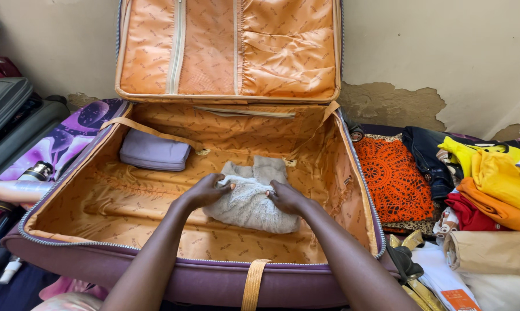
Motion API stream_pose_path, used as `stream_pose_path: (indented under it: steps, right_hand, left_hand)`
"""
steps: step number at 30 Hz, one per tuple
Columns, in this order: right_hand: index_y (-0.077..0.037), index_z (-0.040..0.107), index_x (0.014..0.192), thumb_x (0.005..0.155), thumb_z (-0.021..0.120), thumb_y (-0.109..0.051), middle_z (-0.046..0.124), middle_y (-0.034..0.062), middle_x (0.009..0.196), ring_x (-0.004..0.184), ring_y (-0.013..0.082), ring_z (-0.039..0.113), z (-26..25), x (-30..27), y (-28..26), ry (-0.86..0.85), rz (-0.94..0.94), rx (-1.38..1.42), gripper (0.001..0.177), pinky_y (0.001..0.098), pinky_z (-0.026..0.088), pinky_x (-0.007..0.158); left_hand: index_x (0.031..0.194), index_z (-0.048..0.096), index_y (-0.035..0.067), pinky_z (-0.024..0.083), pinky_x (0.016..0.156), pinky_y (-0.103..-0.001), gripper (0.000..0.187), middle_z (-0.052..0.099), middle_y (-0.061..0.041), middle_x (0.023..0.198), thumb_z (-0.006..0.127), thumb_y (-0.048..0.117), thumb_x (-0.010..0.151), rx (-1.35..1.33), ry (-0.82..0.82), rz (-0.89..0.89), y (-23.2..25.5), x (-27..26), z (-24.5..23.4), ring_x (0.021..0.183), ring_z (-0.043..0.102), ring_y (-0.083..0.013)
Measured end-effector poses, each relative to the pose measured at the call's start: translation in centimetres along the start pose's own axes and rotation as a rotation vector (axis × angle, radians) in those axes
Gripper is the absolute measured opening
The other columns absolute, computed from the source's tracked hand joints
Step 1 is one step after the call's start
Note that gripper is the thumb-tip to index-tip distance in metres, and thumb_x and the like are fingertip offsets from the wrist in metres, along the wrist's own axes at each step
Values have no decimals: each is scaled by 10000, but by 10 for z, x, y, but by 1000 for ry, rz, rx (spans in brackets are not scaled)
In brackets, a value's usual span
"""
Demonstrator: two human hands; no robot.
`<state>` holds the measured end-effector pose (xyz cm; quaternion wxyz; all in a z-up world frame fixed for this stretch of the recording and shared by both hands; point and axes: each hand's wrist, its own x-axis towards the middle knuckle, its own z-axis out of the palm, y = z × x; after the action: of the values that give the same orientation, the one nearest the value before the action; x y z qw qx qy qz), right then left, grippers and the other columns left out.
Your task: The person folds various clothing items and places them into an open suitcase. Items handled include a light purple cloth, a white towel, a beige cloth, and several colorful shirts. The person folds each item by hand and arranges them neatly inside the suitcase.
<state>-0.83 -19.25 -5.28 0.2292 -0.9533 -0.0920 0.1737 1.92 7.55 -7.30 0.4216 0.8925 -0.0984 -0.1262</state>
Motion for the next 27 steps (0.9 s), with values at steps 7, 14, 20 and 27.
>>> stream_pose_path:
  steps: [7,14,20,27]
  right_hand:
    - [-80,438,1508,1050,481,-388,528,180,1497,1385,330,516,23,39,31,-107,-28,-91,554,466,431,1151]
    - [-197,445,1541,1081,437,-438,484,93,1544,1421,307,464,23,72,44,-297,87,-198,520,489,389,1177]
    - [-169,620,1418,1010,544,-411,675,135,1380,1279,300,641,12,61,41,-109,-35,-177,480,438,505,1071]
    - [-8,684,1131,761,766,-252,630,221,1207,1191,376,577,15,49,23,526,-269,-527,451,453,478,996]
  left_hand:
    - [1115,695,-52,524,964,-493,437,690,-288,1100,604,365,1021,384,88,-41,-18,17,35,1069,670,-419]
    - [1239,572,-67,506,992,-475,418,608,-281,1316,567,-19,823,1024,400,530,11,14,55,1165,621,-338]
    - [1423,334,-107,396,1076,-550,958,411,-257,1427,872,357,780,828,-183,641,49,-29,67,1339,416,-380]
    - [1514,289,-92,437,1095,-482,1118,405,-204,1497,907,151,615,1073,-148,623,48,-26,72,1389,422,-332]
